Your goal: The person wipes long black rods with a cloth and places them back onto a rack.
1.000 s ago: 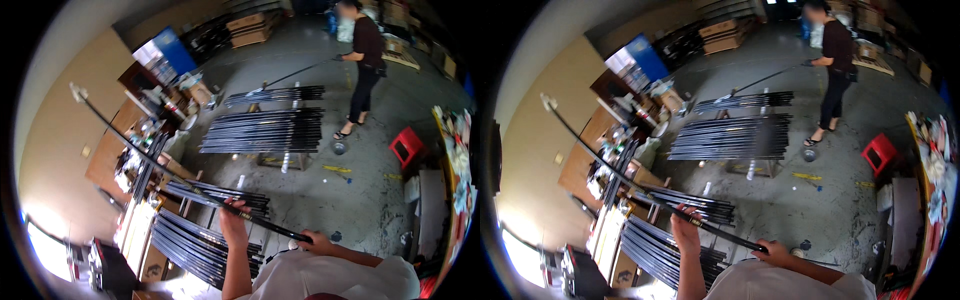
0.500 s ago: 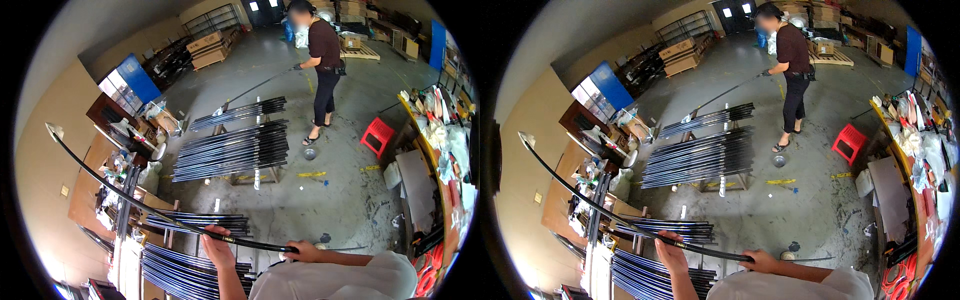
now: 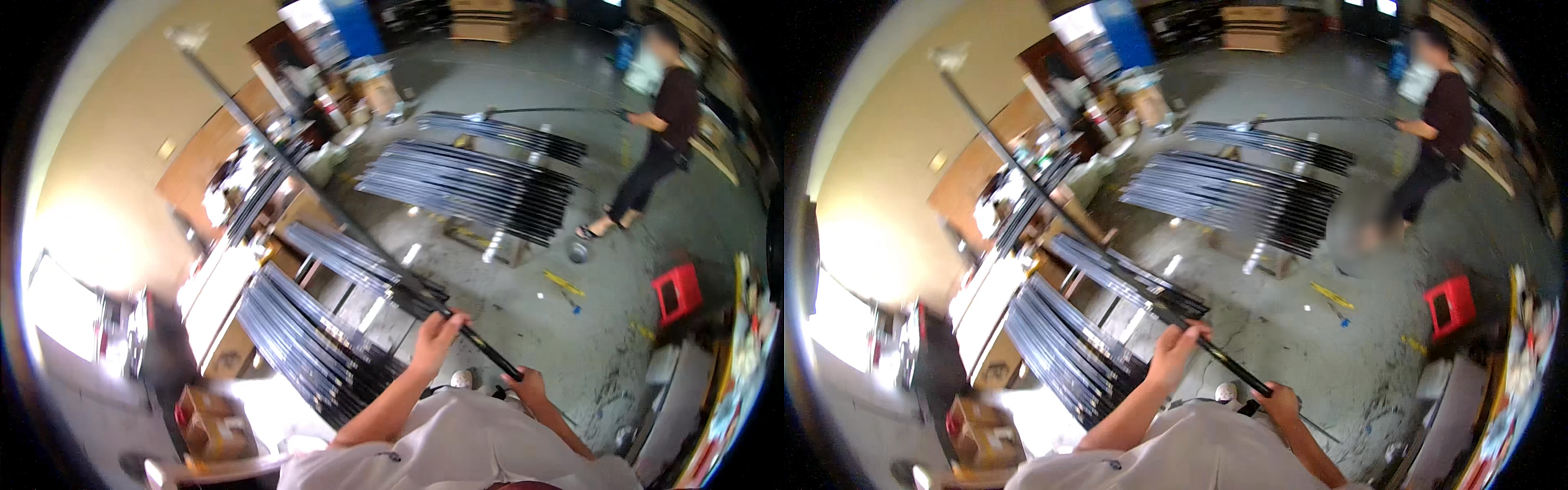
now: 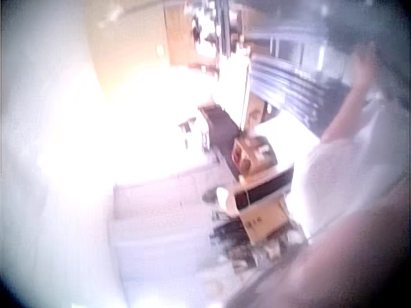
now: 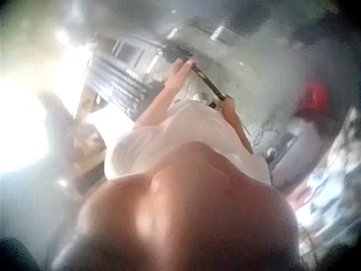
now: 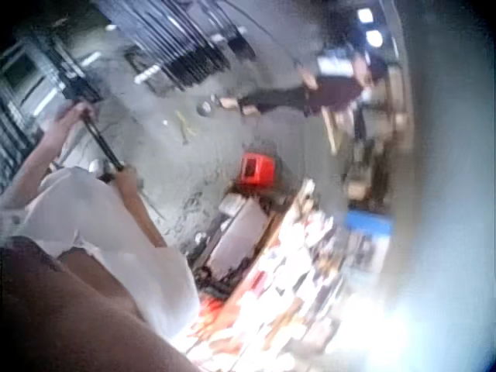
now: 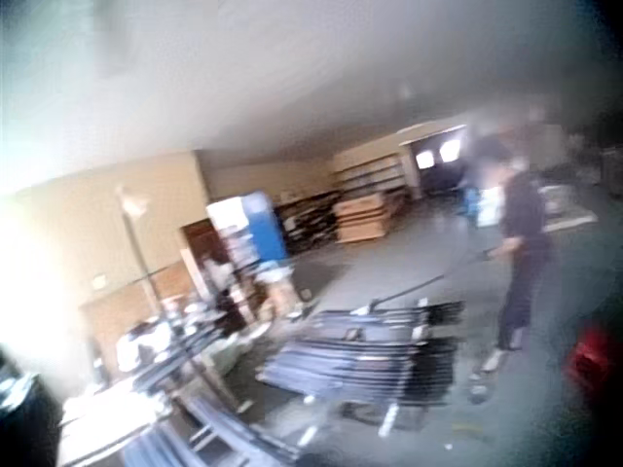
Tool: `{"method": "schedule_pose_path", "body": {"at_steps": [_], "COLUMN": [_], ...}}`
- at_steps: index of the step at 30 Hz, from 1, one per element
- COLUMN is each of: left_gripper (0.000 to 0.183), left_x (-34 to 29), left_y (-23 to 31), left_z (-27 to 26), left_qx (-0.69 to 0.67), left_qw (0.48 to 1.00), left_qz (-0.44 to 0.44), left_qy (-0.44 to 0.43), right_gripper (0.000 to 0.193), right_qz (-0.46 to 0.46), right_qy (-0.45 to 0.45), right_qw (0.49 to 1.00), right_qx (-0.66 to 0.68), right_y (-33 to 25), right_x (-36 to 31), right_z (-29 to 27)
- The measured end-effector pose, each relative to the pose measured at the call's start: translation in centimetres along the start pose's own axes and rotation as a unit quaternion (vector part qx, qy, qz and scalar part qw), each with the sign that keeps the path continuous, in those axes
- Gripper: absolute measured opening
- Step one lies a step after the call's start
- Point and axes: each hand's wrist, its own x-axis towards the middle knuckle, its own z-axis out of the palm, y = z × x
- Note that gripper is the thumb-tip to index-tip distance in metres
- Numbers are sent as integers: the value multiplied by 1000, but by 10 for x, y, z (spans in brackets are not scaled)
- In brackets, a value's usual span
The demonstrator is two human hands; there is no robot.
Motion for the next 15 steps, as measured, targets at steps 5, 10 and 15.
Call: {"method": "schedule_pose_path", "body": {"at_steps": [5, 10, 15], "left_gripper": [34, 44, 45], "left_x": [24, 70, 120], "left_y": [16, 91, 160], "left_z": [-31, -97, -163], "left_qx": [-90, -199, -245], "left_qw": [993, 970, 937], "left_qz": [75, 123, 193], "left_qy": [-26, 62, 156], "right_gripper": [32, 24, 21], "right_qz": [67, 35, -7], "right_qy": [34, 76, 38], "right_qw": [992, 996, 998], "right_qx": [98, 33, 40], "right_y": [72, 112, 235], "right_x": [-15, -32, -39], "right_z": [17, 17, 36]}}
